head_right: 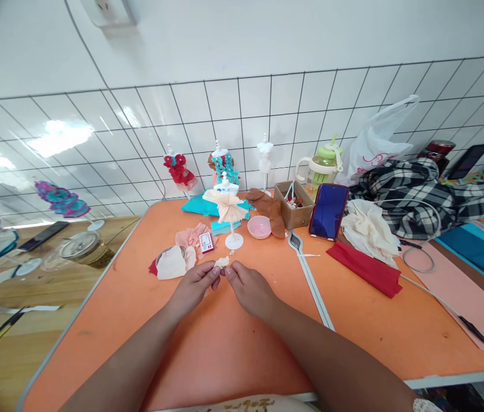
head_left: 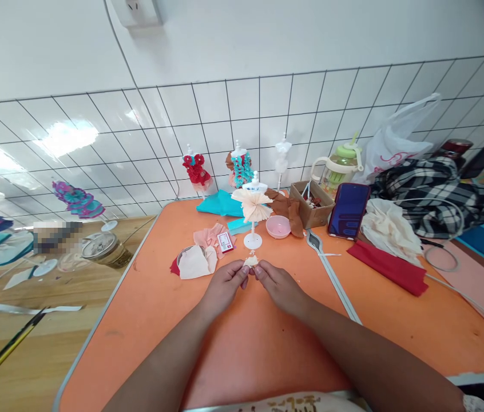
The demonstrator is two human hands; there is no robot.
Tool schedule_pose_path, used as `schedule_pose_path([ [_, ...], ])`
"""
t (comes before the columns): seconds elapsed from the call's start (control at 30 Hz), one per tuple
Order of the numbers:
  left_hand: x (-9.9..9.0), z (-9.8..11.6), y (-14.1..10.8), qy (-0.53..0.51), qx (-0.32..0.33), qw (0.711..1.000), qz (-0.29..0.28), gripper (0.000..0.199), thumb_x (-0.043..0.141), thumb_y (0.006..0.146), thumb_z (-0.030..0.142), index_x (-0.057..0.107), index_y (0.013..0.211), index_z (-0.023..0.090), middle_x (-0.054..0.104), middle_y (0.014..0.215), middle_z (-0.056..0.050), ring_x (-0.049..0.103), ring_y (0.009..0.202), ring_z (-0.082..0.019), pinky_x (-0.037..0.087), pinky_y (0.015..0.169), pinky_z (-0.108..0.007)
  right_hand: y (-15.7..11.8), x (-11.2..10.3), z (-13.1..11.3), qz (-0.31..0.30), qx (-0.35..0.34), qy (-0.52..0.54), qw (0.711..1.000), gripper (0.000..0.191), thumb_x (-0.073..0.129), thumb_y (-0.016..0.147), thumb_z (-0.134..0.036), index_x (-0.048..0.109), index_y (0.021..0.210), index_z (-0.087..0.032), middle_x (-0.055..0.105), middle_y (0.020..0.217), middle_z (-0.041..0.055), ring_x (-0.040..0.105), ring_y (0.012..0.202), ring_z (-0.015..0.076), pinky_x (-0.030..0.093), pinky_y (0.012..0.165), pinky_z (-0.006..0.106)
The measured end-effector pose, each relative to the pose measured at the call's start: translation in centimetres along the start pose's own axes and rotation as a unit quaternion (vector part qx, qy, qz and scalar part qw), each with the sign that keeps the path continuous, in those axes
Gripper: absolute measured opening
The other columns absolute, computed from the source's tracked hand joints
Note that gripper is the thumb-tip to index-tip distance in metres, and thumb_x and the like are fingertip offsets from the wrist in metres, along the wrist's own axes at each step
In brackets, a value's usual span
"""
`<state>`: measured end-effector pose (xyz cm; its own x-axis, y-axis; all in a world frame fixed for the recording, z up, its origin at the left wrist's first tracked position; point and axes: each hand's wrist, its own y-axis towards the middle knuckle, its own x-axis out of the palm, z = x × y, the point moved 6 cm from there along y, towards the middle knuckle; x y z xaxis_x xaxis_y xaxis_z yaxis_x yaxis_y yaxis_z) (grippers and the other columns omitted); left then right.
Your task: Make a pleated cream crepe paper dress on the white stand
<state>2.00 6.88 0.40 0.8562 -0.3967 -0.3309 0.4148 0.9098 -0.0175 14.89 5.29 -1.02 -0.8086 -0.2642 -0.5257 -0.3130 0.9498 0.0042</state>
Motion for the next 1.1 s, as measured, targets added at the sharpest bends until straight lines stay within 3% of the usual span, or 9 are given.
schedule_pose_path([
  [0.13,0.0,0.1,0.0,-0.013,0.004,1.000,0.011,0.031,0.041,0.089,0.040,0.058,0.079,0.017,0.048,0.061,0.003,0.044,0.062,-0.012,0.033,0.061,-0.023,0.0,-0.1,-0.2,-0.007,-0.002,0.003,1.000,0.038,0.024,0.093,-0.048,0.051,0.087,-0.022,0.059,0.080,0.0002,0.052,0.071,0.0142,0.038,0.067,0.026],
  [0.47,0.6,-0.7,-0.1,-0.046,-0.029,0.998,-0.038,0.031,0.042,0.089,0.041,0.056,0.077,0.016,0.046,0.059,0.004,0.039,0.055,-0.009,0.029,0.054,-0.022,-0.3,-0.3,-1.1,-0.017,-0.039,0.049,0.998,0.038,0.026,0.095,-0.043,0.057,0.092,-0.022,0.062,0.082,-0.0006,0.050,0.068,0.0125,0.037,0.066,0.025],
  [0.83,1.6,-1.3,0.1,-0.167,-0.043,0.983,-0.068,0.035,0.049,0.083,0.049,0.053,0.074,0.015,0.044,0.054,0.003,0.035,0.048,-0.008,0.028,0.047,-0.021,-0.1,-0.2,-1.4,-0.033,-0.059,0.122,0.990,0.038,0.030,0.095,-0.038,0.060,0.082,-0.020,0.062,0.074,-0.0014,0.049,0.068,0.0120,0.035,0.064,0.023],
  [1.1,1.5,-1.6,0.0,-0.159,-0.051,0.983,-0.075,0.035,0.050,0.082,0.048,0.052,0.071,0.015,0.041,0.052,0.004,0.033,0.047,-0.008,0.027,0.046,-0.021,-0.1,-0.1,-0.7,-0.015,-0.022,0.056,0.998,0.035,0.031,0.093,-0.043,0.054,0.080,-0.020,0.057,0.072,-0.0012,0.048,0.065,0.0123,0.034,0.058,0.023],
])
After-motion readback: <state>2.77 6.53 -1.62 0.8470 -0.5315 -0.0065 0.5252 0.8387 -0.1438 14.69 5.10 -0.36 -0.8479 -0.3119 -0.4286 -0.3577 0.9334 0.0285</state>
